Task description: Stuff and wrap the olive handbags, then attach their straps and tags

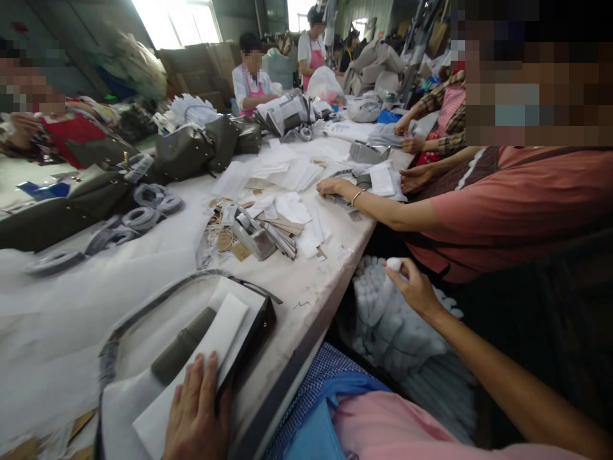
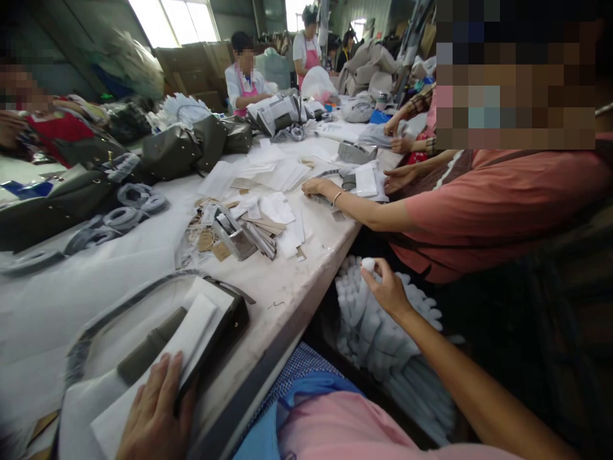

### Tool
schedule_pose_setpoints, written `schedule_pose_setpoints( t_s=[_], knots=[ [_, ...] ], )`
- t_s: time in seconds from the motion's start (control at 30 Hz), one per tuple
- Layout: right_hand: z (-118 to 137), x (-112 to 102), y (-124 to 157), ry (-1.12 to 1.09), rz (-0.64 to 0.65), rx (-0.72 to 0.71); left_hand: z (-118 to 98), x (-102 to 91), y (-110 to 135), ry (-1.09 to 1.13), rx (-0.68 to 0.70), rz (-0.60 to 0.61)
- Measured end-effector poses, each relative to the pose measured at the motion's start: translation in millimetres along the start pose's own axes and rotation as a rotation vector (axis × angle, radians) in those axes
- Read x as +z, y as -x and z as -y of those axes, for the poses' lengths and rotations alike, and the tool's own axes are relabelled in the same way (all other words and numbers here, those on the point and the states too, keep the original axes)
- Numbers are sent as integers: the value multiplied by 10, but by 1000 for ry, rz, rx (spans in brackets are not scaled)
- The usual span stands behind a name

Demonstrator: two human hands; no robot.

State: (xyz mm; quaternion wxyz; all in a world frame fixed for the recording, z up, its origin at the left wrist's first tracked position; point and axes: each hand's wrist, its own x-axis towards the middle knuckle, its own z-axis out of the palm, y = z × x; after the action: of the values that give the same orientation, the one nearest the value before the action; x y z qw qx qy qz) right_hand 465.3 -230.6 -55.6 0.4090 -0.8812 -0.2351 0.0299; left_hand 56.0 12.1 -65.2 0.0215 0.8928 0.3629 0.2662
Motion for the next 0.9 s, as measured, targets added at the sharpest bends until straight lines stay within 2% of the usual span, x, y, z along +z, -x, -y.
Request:
schedule_pose_setpoints(
  t_s=[0.1,0.13,0.2,0.27,0.37,0.43,0.5,0.57,0.7,0.8,0.9],
  knots=[
    [554,-263,-114,-500,-110,-62,8,-35,-5,0,6,32],
    [723,-307,-116,-645,-103,-35,18,-47,-8,2,18,40],
    [989,-284,-27,-859,-5,92,46,-66,-15,4,44,55],
    [1144,-118,200,-978,200,243,72,-82,-16,-3,67,61],
    [1243,239,704,-996,667,336,89,-118,-3,-65,88,69],
    [1279,409,996,-923,954,275,92,-160,-12,-127,95,92],
    [1304,480,1128,-798,1046,96,105,-225,-63,-160,98,147],
    [1311,499,1082,-613,968,-201,131,-323,-164,-150,81,248],
    [1307,625,817,-180,697,-841,148,-594,-443,-103,32,440],
    [1411,873,789,13,518,-1128,107,-751,-597,-70,10,515],
    [1648,1206,904,69,338,-1271,81,-807,-647,-34,2,521]
  ],
)
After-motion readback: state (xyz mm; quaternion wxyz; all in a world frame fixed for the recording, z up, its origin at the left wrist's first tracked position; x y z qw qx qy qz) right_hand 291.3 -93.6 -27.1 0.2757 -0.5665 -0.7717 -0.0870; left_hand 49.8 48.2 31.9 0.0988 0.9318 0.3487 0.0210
